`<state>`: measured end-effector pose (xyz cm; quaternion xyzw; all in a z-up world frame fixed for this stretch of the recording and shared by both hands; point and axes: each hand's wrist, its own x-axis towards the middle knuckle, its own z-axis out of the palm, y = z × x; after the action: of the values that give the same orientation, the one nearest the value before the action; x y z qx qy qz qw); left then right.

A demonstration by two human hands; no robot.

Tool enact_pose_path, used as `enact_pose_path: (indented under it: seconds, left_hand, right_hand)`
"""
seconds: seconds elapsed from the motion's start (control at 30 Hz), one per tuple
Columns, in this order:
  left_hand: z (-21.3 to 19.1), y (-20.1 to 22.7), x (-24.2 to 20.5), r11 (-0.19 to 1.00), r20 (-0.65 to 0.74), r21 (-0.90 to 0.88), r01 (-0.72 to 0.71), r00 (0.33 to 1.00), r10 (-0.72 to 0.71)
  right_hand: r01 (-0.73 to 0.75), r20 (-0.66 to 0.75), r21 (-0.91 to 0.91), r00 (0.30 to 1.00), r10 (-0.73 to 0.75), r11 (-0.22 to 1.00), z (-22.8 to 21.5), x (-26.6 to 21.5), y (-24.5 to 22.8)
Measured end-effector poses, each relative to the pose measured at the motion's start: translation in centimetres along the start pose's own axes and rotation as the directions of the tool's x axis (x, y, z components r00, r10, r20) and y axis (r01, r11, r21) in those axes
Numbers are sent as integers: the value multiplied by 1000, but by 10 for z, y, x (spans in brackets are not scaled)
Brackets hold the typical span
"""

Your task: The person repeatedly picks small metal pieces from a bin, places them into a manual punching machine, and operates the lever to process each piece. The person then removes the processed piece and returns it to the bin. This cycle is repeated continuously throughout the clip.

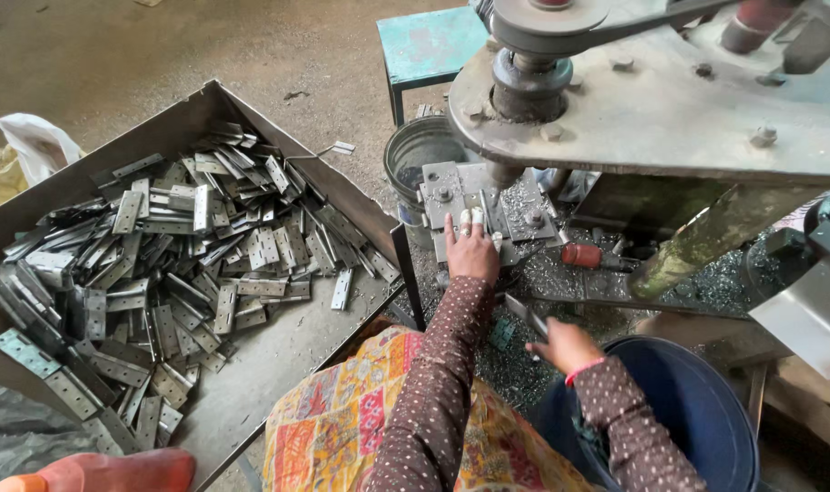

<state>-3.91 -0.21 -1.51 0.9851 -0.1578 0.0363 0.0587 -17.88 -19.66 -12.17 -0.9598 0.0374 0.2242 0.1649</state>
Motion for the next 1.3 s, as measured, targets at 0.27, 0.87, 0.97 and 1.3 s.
enact_pose_path:
  seconds: [0.27,0.87,0.97,1.3]
  left_hand:
    - [12,-5,-22,999,-108,-34,-32,994,28]
    - [13,-14,-8,999,-100,-44,-23,995,19]
    - [8,-12,0,997,-127,-78,-18,992,8]
    - [-2,-12,33,998,-10,-64,11,1000,-12]
  right_hand:
    - [-8,-205,95,978,27,995,52,-23,0]
    - [-35,-150,70,988,45,997,37,-30,-10]
    - [-9,-91,33,996,12,999,9,-20,-10]
    - [58,-225,88,974,-36,994,3,-28,-16]
